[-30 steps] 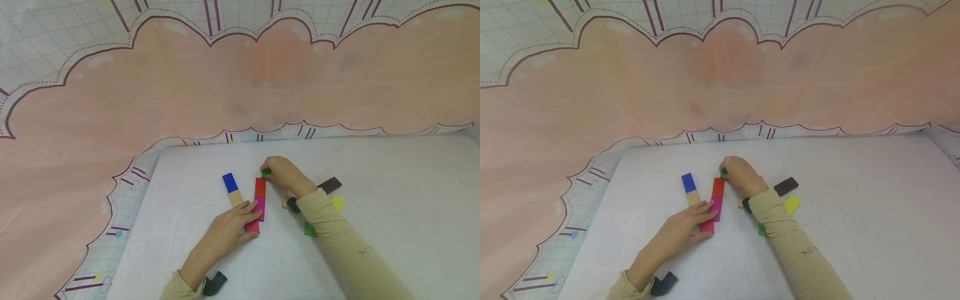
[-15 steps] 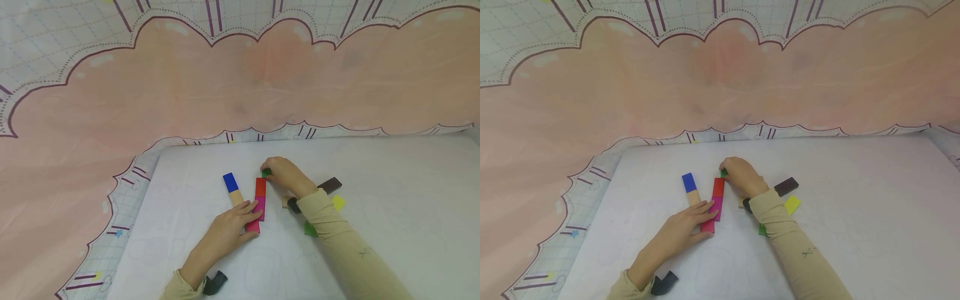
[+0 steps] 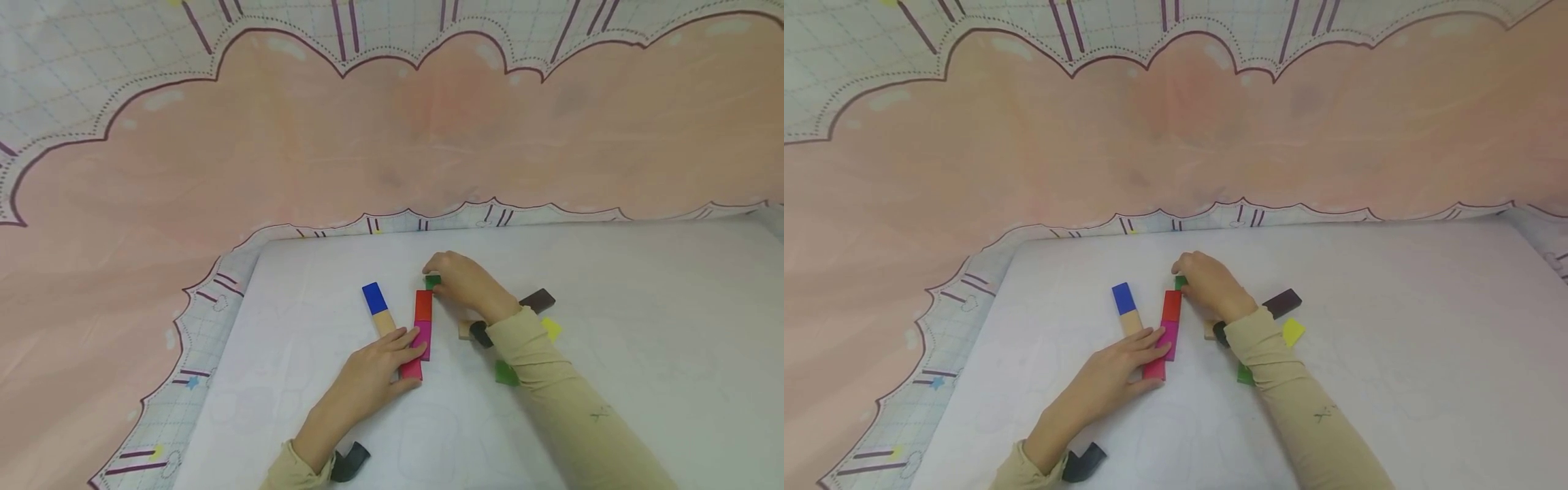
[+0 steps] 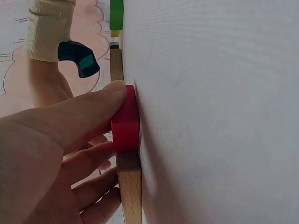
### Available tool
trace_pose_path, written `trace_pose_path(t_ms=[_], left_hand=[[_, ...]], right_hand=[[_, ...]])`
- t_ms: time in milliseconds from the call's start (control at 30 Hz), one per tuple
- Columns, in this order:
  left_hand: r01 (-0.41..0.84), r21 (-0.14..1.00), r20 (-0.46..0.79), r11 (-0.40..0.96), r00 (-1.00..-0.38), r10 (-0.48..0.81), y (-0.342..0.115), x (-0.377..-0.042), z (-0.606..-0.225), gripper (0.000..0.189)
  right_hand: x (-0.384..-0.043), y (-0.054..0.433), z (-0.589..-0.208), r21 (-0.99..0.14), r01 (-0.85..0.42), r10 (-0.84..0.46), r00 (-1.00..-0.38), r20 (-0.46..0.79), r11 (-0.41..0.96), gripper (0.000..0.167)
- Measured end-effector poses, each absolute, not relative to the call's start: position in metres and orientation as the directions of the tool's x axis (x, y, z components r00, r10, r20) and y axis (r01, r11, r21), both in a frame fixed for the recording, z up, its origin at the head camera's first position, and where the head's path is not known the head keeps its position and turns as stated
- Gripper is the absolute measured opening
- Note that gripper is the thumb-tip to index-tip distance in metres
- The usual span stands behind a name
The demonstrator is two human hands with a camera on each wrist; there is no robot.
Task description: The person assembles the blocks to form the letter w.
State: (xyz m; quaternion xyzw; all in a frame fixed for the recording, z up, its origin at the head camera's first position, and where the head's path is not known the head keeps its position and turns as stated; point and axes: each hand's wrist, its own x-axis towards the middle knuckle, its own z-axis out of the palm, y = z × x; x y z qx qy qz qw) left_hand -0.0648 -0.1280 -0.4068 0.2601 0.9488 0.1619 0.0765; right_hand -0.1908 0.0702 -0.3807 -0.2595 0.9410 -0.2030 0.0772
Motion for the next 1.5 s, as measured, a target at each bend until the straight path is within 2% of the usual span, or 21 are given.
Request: trace_pose_path(t_ms=[900, 1200, 1500], left_hand=[[0.472, 0.365, -0.09, 0.803, -0.84, 0.535, -0.127, -0.07, -0.4, 0.057], [0.479, 0.431, 0.01, 0.765, -0.85, 0.527, -0.132, -0.082, -0.389, 0.049], [0.515, 0.406, 0.013, 0.755, -0.829, 0.559, -0.128, -0.099, -0.395, 0.049]], right_hand=[[-0.178, 0.099, -0.372, -0.389, -0.45, -0.512, -0.856, -0.066, 0.803, 0.034], [-0.176, 0.105, -0.374, -0.4, -0.43, -0.497, -0.864, -0.076, 0.809, 0.034], [-0.172, 0.113, -0.379, -0.42, -0.411, -0.488, -0.868, -0.089, 0.809, 0.033]])
